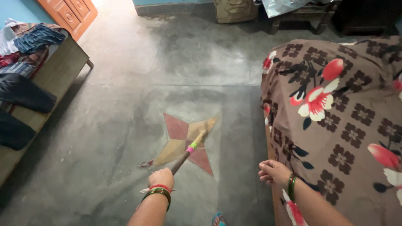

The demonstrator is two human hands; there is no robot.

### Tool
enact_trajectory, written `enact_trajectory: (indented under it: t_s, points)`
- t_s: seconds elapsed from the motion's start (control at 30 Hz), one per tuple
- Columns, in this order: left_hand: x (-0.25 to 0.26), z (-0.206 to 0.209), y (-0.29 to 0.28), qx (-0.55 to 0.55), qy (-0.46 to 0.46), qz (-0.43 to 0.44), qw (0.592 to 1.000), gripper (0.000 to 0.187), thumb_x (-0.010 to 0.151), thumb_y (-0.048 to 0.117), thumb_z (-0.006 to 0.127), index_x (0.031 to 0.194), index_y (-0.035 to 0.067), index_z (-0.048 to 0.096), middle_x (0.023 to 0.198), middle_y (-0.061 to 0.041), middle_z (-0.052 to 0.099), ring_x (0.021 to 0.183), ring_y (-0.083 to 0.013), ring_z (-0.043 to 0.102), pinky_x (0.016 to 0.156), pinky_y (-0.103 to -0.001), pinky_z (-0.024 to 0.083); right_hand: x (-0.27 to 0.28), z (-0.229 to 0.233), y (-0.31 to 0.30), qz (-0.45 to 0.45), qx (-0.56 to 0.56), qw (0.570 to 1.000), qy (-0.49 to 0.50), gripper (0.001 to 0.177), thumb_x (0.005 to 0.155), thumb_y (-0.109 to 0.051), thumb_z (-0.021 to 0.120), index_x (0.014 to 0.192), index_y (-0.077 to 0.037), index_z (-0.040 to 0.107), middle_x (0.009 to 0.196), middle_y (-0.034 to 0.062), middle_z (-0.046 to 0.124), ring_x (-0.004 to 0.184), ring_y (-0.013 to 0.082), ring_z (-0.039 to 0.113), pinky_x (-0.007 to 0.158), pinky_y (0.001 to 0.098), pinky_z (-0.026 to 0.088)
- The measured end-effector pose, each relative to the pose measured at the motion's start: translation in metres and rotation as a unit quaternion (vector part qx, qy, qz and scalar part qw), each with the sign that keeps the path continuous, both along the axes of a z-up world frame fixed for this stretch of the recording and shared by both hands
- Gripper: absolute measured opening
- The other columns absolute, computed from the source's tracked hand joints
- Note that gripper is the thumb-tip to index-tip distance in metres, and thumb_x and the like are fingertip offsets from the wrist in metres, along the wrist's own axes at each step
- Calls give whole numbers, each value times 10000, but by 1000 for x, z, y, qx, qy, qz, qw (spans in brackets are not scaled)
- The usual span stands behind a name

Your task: The person sweeps the floor using a broom, moving dust and debris along the baseboards and around furniture.

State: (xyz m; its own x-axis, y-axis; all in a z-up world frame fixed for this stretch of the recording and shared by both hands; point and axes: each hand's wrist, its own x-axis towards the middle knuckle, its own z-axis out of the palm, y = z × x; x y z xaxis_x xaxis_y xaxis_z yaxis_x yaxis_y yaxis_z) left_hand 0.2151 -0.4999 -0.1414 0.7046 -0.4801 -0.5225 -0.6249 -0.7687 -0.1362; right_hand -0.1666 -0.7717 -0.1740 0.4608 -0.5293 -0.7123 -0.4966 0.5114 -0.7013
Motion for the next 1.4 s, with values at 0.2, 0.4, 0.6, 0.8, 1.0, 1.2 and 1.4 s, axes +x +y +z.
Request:
enact_trajectory:
  t_s: [0.2,0.4,0.6,0.8,1.0,1.2,1.4]
  points:
    - [-13,12,-34,-40,43,-107,993,228,949,273,653,1128,143,710,1132,-124,750,1098,-306,717,928,-429,578,40,-23,-7,26,23,999,2,396,948,-383,643,1220,-96,618,971,72,710,756,160,689,654,313,544]
    - [-50,6,-79,-28,106,-190,976,415,887,376,766,1183,109,650,1136,-130,723,1100,-317,695,911,-452,569,49,-18,-25,42,-14,998,46,399,956,-393,631,1231,-104,636,983,61,735,772,141,710,685,289,568]
    - [-37,-9,-113,-1,101,-166,981,431,841,360,815,1180,147,656,1141,-107,730,1107,-301,697,916,-441,574,55,-39,-69,53,6,998,30,384,955,-377,635,1231,-110,639,965,57,719,762,145,705,664,291,545]
    - [2,-6,-113,-5,38,-76,996,416,861,416,803,1141,139,671,1081,-102,753,1039,-282,729,889,-419,590,78,-42,-145,78,25,997,-9,385,950,-368,657,1224,-99,621,955,71,702,753,163,688,641,303,529]
    - [-7,14,-171,-14,9,26,1000,299,875,400,779,1068,177,729,1055,-89,756,1025,-271,738,876,-413,593,90,-30,-231,124,-1,992,22,391,949,-384,645,1229,-112,623,975,56,713,755,143,700,643,288,535]
    - [-41,17,-242,-32,24,-53,998,345,857,412,789,1080,157,727,1065,-100,746,1030,-287,725,868,-428,589,97,-37,-283,125,35,991,-16,400,942,-350,668,1230,-79,612,946,80,688,729,166,671,602,285,491]
    - [-95,23,-320,4,109,-96,989,409,888,414,792,1156,120,700,1139,-116,725,1095,-306,690,897,-439,571,100,-47,-337,158,69,984,-39,395,967,-342,660,1240,-63,596,931,85,665,696,145,619,595,286,478]
